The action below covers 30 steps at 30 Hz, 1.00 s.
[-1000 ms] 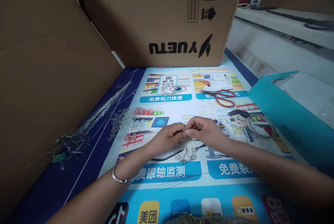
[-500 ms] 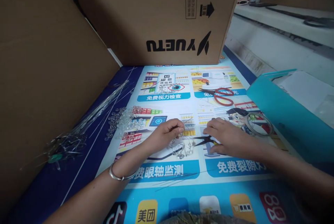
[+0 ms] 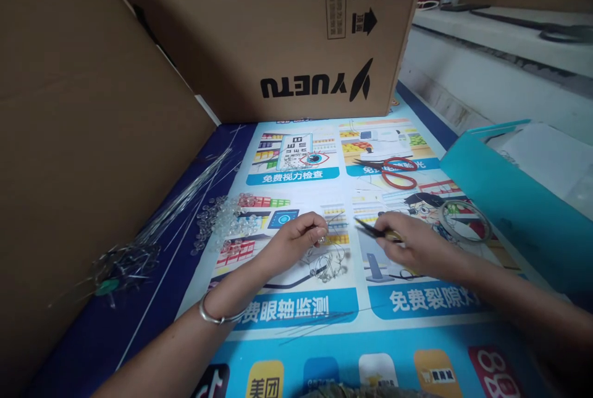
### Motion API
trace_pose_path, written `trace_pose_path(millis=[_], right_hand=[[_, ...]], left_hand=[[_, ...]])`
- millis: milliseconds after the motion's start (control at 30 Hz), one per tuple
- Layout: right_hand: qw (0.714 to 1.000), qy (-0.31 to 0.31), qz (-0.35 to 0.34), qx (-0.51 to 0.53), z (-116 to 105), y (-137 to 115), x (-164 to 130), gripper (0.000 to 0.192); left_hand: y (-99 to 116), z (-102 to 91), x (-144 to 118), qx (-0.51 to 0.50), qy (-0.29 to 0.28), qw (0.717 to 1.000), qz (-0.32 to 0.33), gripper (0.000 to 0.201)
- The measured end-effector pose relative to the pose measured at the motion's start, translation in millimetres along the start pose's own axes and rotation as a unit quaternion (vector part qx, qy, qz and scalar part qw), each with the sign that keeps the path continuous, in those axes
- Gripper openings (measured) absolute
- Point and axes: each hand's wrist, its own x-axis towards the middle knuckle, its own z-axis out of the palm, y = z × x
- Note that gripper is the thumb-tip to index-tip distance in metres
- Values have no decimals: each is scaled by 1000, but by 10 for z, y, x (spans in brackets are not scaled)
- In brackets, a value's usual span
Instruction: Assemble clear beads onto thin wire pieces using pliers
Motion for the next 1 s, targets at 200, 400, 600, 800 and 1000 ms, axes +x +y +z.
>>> trace_pose_path(millis=[200, 400, 600, 800, 1000], right_hand=[[851, -7, 146, 505, 4, 11, 52, 36], [776, -97, 163, 602, 57, -71, -15, 48], [959, -67, 31, 272, 54, -102, -72, 31], [985, 23, -157, -69, 34, -85, -116, 36], [979, 103, -162, -74, -74, -32, -68, 30]], left_hand=[[-10, 8, 1, 4, 11, 1000, 12, 15], [7, 23, 2, 2, 36, 999, 11, 18], [-2, 31, -5, 8, 50, 998, 31, 17], [8, 54, -38, 95, 47, 991, 80, 18], [8, 74, -51, 127, 42, 983, 125, 16]])
